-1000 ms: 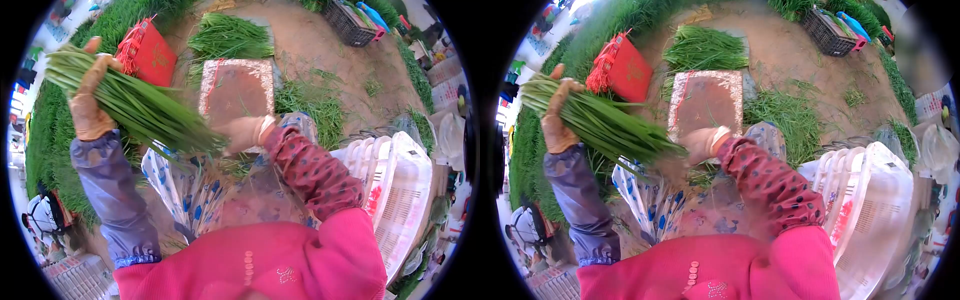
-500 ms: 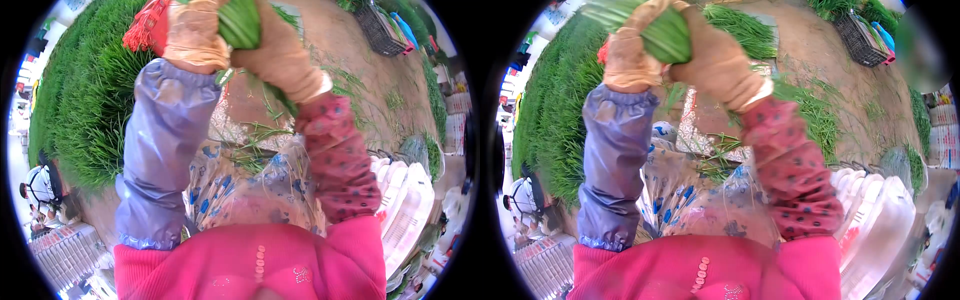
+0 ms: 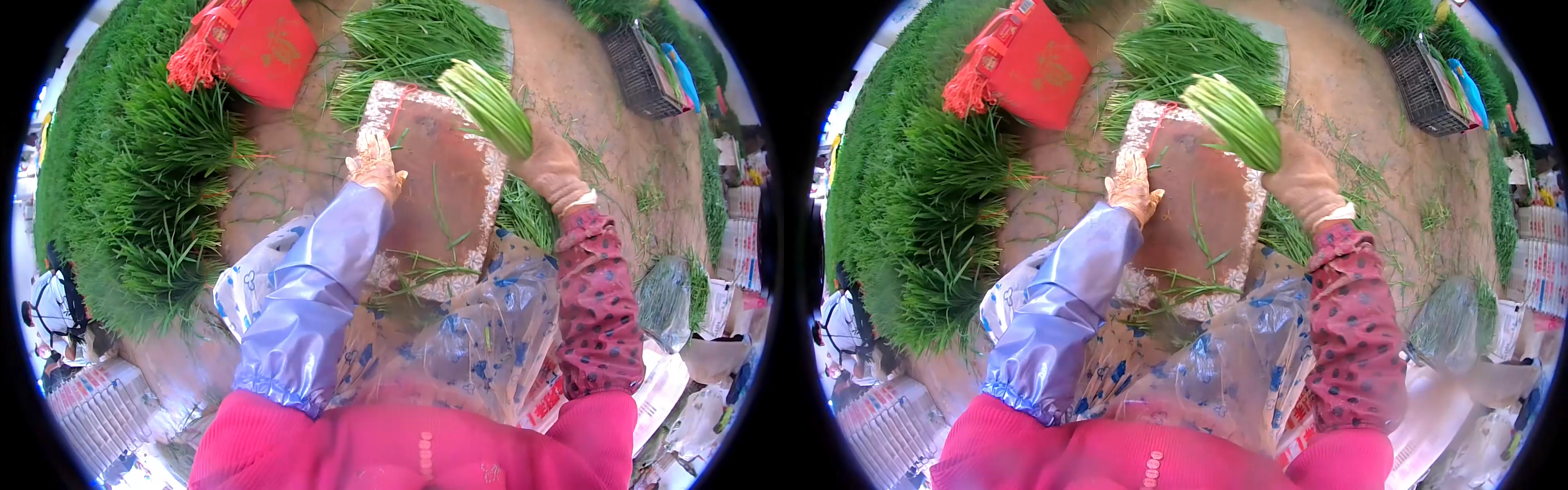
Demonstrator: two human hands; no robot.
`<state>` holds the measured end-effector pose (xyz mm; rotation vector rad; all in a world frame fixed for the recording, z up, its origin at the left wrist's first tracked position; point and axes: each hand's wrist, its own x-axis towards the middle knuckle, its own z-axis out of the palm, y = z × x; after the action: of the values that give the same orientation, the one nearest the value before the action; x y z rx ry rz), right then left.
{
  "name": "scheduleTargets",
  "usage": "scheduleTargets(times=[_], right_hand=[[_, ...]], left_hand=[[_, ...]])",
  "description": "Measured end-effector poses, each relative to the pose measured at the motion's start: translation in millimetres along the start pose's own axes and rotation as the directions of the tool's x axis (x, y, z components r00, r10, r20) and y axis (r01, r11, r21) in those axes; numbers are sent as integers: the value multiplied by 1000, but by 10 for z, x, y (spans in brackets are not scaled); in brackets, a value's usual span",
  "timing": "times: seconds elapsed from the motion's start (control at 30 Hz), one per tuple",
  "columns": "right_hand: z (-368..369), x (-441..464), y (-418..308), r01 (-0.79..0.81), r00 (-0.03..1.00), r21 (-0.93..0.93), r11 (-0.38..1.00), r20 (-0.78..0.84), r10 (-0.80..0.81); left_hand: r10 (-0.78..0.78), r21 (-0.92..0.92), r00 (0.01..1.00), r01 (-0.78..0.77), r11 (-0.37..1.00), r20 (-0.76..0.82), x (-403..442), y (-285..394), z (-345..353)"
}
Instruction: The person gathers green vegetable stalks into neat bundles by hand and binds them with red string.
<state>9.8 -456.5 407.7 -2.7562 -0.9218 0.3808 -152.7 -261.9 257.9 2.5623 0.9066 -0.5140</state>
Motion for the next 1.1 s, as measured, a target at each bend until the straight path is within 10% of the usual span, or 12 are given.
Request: scheduleTargets(times=[0.27,0.5,0.7,0.8,0.83,0.9,0.97,1.1], right_hand=[[549,467,-808,175,976,91,980,114,-185],[1334,414,-708,301,929,1,954,224,-293],[1403,642,-489,275,892,251,928,295,-343],[1399,632,-489,273,893,283,919,280,-351],[1389,634,-492,262,893,297,918,285,-348],[1386,642,-500,225,895,283,933,319,-312],[1412,631,-480,268,899,261,928,278,-338],[1414,566,-490,340,895,184,922,237,-377]], left_hand=[[-33,128,999,38,991,-34,-155,420,320],[31,47,918,-53,997,395,-748,607,48],[361,-37,474,-565,825,803,-737,46,-628],[380,58,629,-561,826,679,-325,-397,-378],[249,-218,689,-135,967,680,-224,-457,-426],[-2,-546,622,688,479,783,-22,-520,-504],[55,-564,615,679,470,786,99,-576,-255],[-41,-695,695,719,34,717,181,-514,-41]])
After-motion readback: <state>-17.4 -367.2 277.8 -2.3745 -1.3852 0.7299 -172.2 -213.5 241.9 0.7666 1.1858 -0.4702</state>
